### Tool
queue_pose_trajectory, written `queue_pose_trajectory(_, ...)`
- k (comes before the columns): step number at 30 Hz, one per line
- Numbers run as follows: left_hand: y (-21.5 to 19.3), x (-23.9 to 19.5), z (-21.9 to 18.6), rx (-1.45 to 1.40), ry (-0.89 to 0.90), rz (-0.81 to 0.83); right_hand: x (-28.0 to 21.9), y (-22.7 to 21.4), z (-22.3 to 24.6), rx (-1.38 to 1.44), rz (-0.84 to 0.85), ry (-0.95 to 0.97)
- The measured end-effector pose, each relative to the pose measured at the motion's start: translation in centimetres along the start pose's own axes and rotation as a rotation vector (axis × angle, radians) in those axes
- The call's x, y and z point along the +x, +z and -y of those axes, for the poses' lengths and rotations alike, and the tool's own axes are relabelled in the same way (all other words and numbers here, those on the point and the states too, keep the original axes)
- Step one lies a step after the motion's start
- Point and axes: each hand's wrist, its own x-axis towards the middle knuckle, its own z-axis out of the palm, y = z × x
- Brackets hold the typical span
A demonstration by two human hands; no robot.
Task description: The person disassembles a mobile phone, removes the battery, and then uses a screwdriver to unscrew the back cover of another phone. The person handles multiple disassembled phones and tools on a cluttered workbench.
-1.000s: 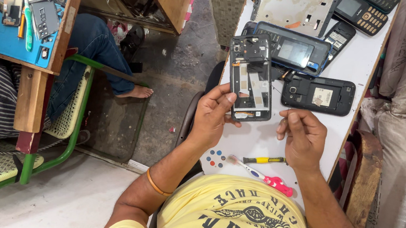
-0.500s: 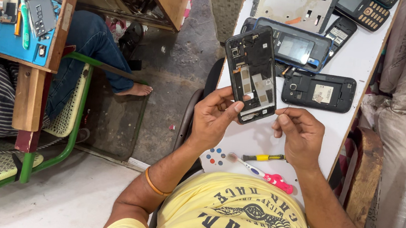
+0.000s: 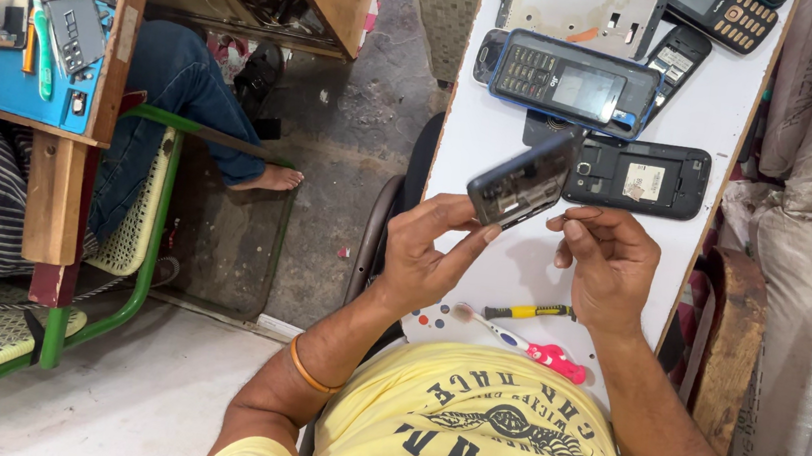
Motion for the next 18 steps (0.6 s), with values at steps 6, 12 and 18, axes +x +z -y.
queue_pose_trajectory(6,-0.1,0.4,-0.6,0.167,0.138,0.042,-0.1,-0.4,-0.4,0.015,0.019,-0.123)
queue_pose_trajectory(12,-0.2,0.4,-1.0,0.231,0.209,0.098,-0.7,-1.2,-1.3,-0.132,-0.034,-0.210)
queue_pose_trajectory(18,-0.1,0.3,-1.3,0.248,0.213,0.120,-1.0,-0.8,-1.0,-0.209,-0.035,-0.247)
